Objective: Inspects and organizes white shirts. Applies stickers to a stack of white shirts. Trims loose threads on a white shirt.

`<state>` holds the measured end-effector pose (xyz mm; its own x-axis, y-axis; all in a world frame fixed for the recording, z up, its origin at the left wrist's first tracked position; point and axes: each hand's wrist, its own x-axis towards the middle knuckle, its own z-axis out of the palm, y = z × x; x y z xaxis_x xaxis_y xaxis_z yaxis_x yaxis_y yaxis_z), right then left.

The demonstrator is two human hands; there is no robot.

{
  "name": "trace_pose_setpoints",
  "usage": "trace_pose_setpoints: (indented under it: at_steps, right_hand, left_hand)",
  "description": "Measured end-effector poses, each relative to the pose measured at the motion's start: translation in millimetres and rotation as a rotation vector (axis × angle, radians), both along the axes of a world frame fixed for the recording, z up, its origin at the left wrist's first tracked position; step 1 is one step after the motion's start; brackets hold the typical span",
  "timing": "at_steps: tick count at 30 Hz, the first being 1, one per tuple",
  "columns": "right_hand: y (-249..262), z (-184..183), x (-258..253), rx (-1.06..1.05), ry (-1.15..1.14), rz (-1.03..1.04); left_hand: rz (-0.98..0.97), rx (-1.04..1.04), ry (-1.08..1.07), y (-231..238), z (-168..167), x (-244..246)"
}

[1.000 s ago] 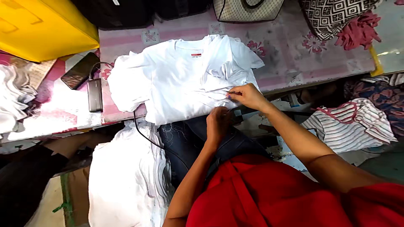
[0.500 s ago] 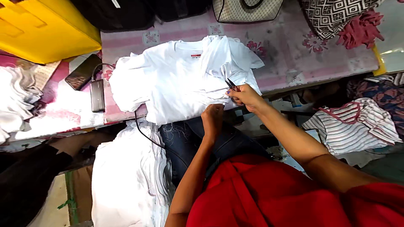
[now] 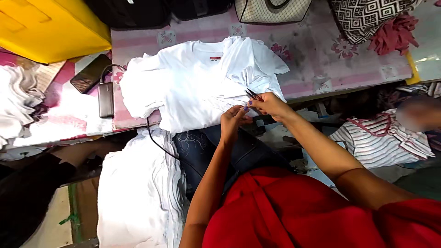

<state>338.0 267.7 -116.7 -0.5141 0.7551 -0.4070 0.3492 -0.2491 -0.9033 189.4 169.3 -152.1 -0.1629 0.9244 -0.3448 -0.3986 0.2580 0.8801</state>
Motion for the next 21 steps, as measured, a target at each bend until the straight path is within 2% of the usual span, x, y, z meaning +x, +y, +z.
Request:
trace_pose_setpoints:
  at_steps: [2, 6, 8, 13, 16, 21]
  right_hand:
    - [-2.4, -2.4, -2.6, 0.108, -0.014, 0.015]
    - [-5.6, -2.6, -3.5, 0.604, -0.254, 0.178]
    - [-7.2, -10.1, -3.7, 0.722, -0.321, 0.179]
    - [-1.3, -9.8, -9.1, 0.487, -0.217, 0.064]
    - [-1.3, -7.2, -10.8, 0.364, -0.145, 0.030]
    - [-2.0, -6.5, -7.5, 0.283, -0.087, 0.005]
  left_hand:
    - [0.042, 0.016, 0.027, 3.7, -1.5, 1.6]
    - [0.068, 0.044, 0.060, 5.3, -6.6, 0.5]
    - [0.084, 0.037, 0.082, 2.1, -8.4, 2.6]
    - [0.118, 0.003, 0.075, -3.9, -4.2, 2.9]
    - [0.018, 0.000, 0.027, -0.3, 6.1, -4.3]
    - [-0.074, 0.046, 0.224, 5.1, 5.5, -6.1]
